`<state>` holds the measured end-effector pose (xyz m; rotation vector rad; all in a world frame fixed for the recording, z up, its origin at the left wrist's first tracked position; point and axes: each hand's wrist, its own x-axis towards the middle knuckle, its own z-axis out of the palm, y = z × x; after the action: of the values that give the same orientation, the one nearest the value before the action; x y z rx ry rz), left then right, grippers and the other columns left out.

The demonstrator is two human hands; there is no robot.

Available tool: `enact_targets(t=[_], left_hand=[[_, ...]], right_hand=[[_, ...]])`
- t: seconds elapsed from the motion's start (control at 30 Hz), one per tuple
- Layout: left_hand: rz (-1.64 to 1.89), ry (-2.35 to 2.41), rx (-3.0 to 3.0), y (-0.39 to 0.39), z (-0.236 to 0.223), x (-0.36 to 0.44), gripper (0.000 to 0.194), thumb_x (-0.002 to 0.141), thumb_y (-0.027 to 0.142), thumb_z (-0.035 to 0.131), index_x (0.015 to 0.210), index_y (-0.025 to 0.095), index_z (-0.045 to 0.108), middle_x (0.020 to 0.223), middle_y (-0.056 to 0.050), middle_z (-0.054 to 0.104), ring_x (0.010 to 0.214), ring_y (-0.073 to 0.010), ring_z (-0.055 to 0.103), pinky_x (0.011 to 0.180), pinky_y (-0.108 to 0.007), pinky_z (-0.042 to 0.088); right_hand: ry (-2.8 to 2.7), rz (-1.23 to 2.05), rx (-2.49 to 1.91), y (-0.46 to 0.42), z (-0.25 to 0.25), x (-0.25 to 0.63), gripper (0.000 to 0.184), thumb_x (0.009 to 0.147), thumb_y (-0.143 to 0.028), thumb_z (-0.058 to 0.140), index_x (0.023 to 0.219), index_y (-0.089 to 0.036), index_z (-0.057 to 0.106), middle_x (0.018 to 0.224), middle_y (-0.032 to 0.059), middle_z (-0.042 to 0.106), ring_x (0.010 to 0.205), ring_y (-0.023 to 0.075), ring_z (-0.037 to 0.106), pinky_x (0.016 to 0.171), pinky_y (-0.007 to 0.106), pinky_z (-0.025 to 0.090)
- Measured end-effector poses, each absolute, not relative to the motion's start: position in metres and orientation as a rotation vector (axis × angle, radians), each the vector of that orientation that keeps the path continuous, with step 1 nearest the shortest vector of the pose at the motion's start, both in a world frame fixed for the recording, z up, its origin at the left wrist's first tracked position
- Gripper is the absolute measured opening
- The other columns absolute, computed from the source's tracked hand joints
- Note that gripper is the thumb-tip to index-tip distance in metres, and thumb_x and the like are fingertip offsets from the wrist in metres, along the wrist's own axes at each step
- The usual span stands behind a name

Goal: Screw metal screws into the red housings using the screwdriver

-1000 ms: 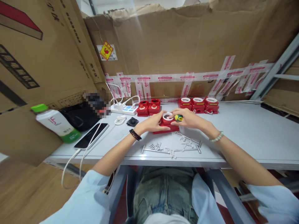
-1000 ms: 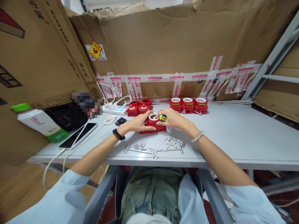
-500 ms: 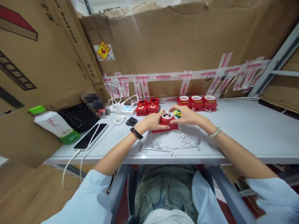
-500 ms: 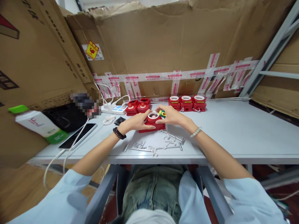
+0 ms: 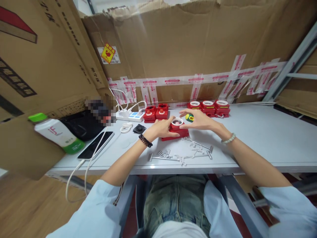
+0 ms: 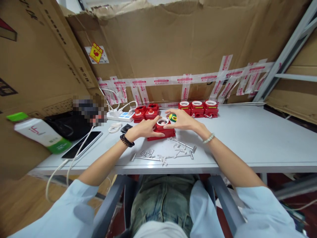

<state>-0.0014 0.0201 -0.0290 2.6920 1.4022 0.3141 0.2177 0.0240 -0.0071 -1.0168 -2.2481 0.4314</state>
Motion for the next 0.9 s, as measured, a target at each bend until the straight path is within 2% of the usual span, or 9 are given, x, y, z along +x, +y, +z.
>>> enact_targets(t=[0.13,0.2,0.27,0.33,0.4,0.47,0.6,0.73,0.9], left_hand=[[0.281,1.42,2.662,0.021,-0.028,0.0,0.081,0.074,0.07,0.06,0.136,0.02,0.04,0.114,-0.018,0.069,0.104,-0.0408,0.064,0.094,-0.059,0.041],[0.247,1.428,2.654,0.02,-0.027,0.001,0.081,0.075,0.069,0.06,0.136,0.021,0.038,0.113,-0.018,0.07,0.106,-0.0412,0.063,0.096,-0.062,0.039],[0.218,1.438,2.647,0.019,-0.025,0.002,0.082,0.075,0.069,0.06,0.137,0.02,0.037,0.112,-0.017,0.07,0.109,-0.0414,0.062,0.097,-0.064,0.037],[0.18,1.454,2.642,0.017,-0.022,0.003,0.084,0.076,0.068,0.06,0.14,0.02,0.033,0.112,-0.017,0.07,0.11,-0.0407,0.062,0.098,-0.065,0.037],[0.138,1.473,2.643,0.015,-0.02,0.003,0.085,0.077,0.067,0.059,0.142,0.02,0.03,0.113,-0.016,0.07,0.111,-0.0398,0.062,0.099,-0.064,0.037],[0.097,1.499,2.652,0.013,-0.018,0.004,0.082,0.079,0.064,0.059,0.141,0.02,0.029,0.115,-0.017,0.069,0.113,-0.0389,0.062,0.099,-0.06,0.04],[0.066,1.513,2.668,0.011,-0.017,0.004,0.072,0.081,0.053,0.06,0.138,0.02,0.031,0.12,-0.016,0.067,0.113,-0.036,0.062,0.094,-0.049,0.045],[0.077,1.495,2.67,0.011,-0.016,0.004,0.069,0.081,0.049,0.06,0.136,0.018,0.032,0.116,-0.016,0.068,0.11,-0.0365,0.064,0.091,-0.048,0.046],[0.101,1.482,2.66,0.011,-0.017,0.004,0.072,0.081,0.052,0.062,0.137,0.019,0.03,0.117,-0.016,0.067,0.113,-0.0377,0.063,0.091,-0.049,0.046]], right_hand=[[-1.614,0.389,-1.028,0.013,0.015,0.22,0.017,0.071,-0.032,0.068,0.083,-0.021,0.066,0.074,0.0044,0.071,0.067,0.0205,0.067,0.066,0.038,0.056],[-1.33,0.513,-0.939,0.007,0.024,0.222,0.01,0.072,-0.03,0.063,0.078,-0.022,0.064,0.06,0.0016,0.067,0.054,0.0171,0.062,0.054,0.033,0.052],[-1.255,0.721,-0.833,0.002,0.027,0.219,0.014,0.073,-0.033,0.059,0.072,-0.02,0.064,0.055,0.0023,0.065,0.051,0.0168,0.062,0.049,0.03,0.051],[-1.326,0.876,-0.779,-0.004,0.022,0.21,0.03,0.075,-0.043,0.055,0.059,-0.019,0.061,0.05,0.0048,0.063,0.047,0.0167,0.061,0.043,0.028,0.048],[-1.426,0.929,-0.839,-0.01,0.011,0.196,0.035,0.074,-0.046,0.06,0.053,-0.018,0.059,0.045,0.0035,0.059,0.036,0.0137,0.053,0.031,0.024,0.037],[-1.501,0.927,-0.875,-0.015,-0.001,0.18,0.032,0.071,-0.041,0.066,0.052,-0.018,0.057,0.046,0.0018,0.06,0.034,0.0112,0.051,0.03,0.022,0.038],[-1.515,0.885,-0.93,-0.019,-0.017,0.162,0.027,0.07,-0.034,0.064,0.051,-0.019,0.053,0.047,0.0007,0.06,0.036,0.0108,0.052,0.033,0.021,0.041],[-1.515,0.87,-0.968,-0.018,-0.019,0.162,0.026,0.07,-0.034,0.063,0.051,-0.018,0.053,0.046,0.0004,0.058,0.037,0.0098,0.052,0.034,0.02,0.041],[-1.547,0.852,-0.977,-0.019,-0.021,0.162,0.026,0.073,-0.034,0.061,0.053,-0.018,0.054,0.048,0.0023,0.061,0.039,0.0102,0.052,0.036,0.021,0.042]])
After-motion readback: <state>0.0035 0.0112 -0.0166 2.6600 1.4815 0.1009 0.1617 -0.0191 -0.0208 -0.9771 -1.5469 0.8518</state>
